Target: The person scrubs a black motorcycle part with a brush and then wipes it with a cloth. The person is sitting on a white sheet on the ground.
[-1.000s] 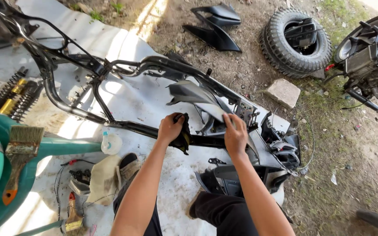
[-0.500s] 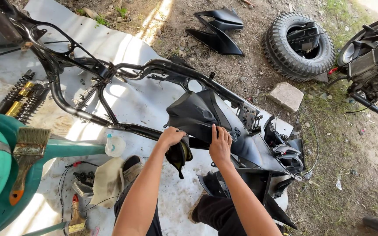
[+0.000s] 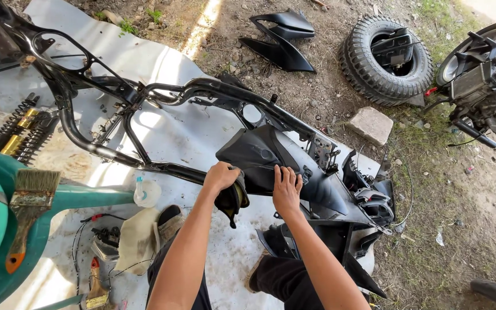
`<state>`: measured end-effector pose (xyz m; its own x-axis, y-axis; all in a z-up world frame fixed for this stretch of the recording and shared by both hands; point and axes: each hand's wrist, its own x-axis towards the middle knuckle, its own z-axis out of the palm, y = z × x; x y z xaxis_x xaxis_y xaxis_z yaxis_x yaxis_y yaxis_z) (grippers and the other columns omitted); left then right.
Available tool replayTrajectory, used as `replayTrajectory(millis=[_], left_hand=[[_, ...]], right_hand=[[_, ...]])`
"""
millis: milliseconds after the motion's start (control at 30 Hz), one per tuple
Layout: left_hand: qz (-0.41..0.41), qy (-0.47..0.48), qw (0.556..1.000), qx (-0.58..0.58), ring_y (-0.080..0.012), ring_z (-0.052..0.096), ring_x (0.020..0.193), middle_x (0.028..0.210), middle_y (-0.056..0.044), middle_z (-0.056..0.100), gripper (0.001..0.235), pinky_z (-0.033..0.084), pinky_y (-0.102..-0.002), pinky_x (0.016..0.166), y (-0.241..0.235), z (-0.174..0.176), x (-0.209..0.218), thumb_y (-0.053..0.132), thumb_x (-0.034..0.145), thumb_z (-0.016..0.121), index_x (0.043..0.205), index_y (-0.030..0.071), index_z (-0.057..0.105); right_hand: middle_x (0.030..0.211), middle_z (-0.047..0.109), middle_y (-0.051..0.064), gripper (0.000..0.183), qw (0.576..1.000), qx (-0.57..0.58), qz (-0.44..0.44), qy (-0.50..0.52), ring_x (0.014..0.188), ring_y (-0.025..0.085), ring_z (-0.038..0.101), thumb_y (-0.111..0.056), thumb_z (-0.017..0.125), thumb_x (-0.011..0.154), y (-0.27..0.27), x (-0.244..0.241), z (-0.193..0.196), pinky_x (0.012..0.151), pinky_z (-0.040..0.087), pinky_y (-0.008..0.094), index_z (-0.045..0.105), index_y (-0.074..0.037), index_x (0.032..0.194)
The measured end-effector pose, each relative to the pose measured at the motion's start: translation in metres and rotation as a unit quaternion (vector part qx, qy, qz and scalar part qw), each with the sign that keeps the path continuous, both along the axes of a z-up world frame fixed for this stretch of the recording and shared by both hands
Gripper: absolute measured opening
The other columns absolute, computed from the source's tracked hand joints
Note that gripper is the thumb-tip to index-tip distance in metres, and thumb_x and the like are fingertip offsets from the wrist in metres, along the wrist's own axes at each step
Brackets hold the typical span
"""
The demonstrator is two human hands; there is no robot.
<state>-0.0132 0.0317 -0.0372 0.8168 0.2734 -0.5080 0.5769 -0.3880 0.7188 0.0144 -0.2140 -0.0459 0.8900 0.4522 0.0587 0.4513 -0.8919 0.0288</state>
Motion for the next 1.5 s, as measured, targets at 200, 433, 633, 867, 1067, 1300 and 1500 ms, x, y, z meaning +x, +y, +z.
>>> replayTrajectory(millis=[200,433,633,867,1067,1300,1500], left_hand=[[0.115,-0.241,0.948,-0.175,-0.0178,0.073,0.086,0.094,-0.013,0.081,0.031,0.057,-0.032,0.077,0.011,0.017,-0.004,0.023,0.084,0.072,0.106,0.003,0.079],[0.199,-0.313,0.854,-0.365,-0.0125,0.066,0.077,0.092,-0.005,0.075,0.022,0.054,-0.028,0.071,0.019,0.021,-0.005,0.011,0.095,0.067,0.113,0.002,0.077],[0.178,-0.309,0.901,-0.246,-0.0112,0.067,0.077,0.088,-0.005,0.076,0.021,0.054,-0.029,0.069,0.017,0.027,-0.006,0.016,0.092,0.07,0.106,0.004,0.078],[0.187,-0.231,0.92,-0.255,-0.0141,0.067,0.076,0.087,-0.007,0.076,0.023,0.053,-0.031,0.071,0.024,0.012,-0.007,0.019,0.088,0.072,0.1,0.002,0.081],[0.105,-0.133,0.888,-0.427,-0.0175,0.067,0.077,0.089,-0.009,0.075,0.026,0.056,-0.032,0.072,0.042,0.002,-0.007,0.018,0.085,0.07,0.098,-0.002,0.079],[0.007,-0.079,0.909,-0.409,-0.0166,0.069,0.082,0.094,-0.008,0.077,0.025,0.056,-0.031,0.076,0.042,-0.007,-0.007,0.017,0.083,0.073,0.1,-0.001,0.079],[-0.019,-0.006,0.973,-0.231,-0.0197,0.068,0.08,0.091,-0.009,0.077,0.024,0.054,-0.036,0.075,0.002,0.02,-0.009,0.024,0.082,0.076,0.098,0.006,0.082]], right_hand=[[0.144,0.051,0.013,0.065,0.997,0.066,-0.015,-0.019,0.139,0.033,0.045,-0.003,0.06,0.09,0.011,0.026,0.034,0.119,0.029,0.055,0.046,-0.015,0.152],[0.098,0.075,0.016,0.03,0.953,0.23,-0.19,0.056,0.087,0.035,0.073,-0.028,0.054,0.105,-0.004,0.093,0.126,0.081,0.057,0.05,0.063,-0.022,0.133],[0.093,0.073,0.022,0.039,0.939,0.269,-0.214,0.03,0.089,0.04,0.072,-0.043,0.071,0.097,-0.064,0.124,0.128,0.08,0.054,0.049,0.07,-0.006,0.11],[0.118,0.07,0.026,0.069,0.979,0.117,-0.141,0.087,0.111,0.044,0.066,-0.055,0.072,0.091,-0.106,0.155,0.121,0.094,0.052,0.05,0.062,-0.002,0.134],[0.122,0.071,0.024,0.078,0.978,0.004,-0.135,0.157,0.117,0.041,0.066,-0.061,0.07,0.087,-0.102,0.16,0.147,0.098,0.052,0.049,0.06,-0.008,0.142],[0.122,0.074,0.018,0.076,0.971,-0.096,-0.073,0.207,0.119,0.036,0.068,-0.066,0.067,0.082,-0.099,0.157,0.137,0.102,0.054,0.047,0.063,-0.02,0.142],[0.126,0.07,0.015,0.062,0.959,-0.032,-0.134,0.246,0.12,0.036,0.065,-0.072,0.047,0.096,-0.105,0.143,0.121,0.098,0.053,0.048,0.064,-0.033,0.141]])
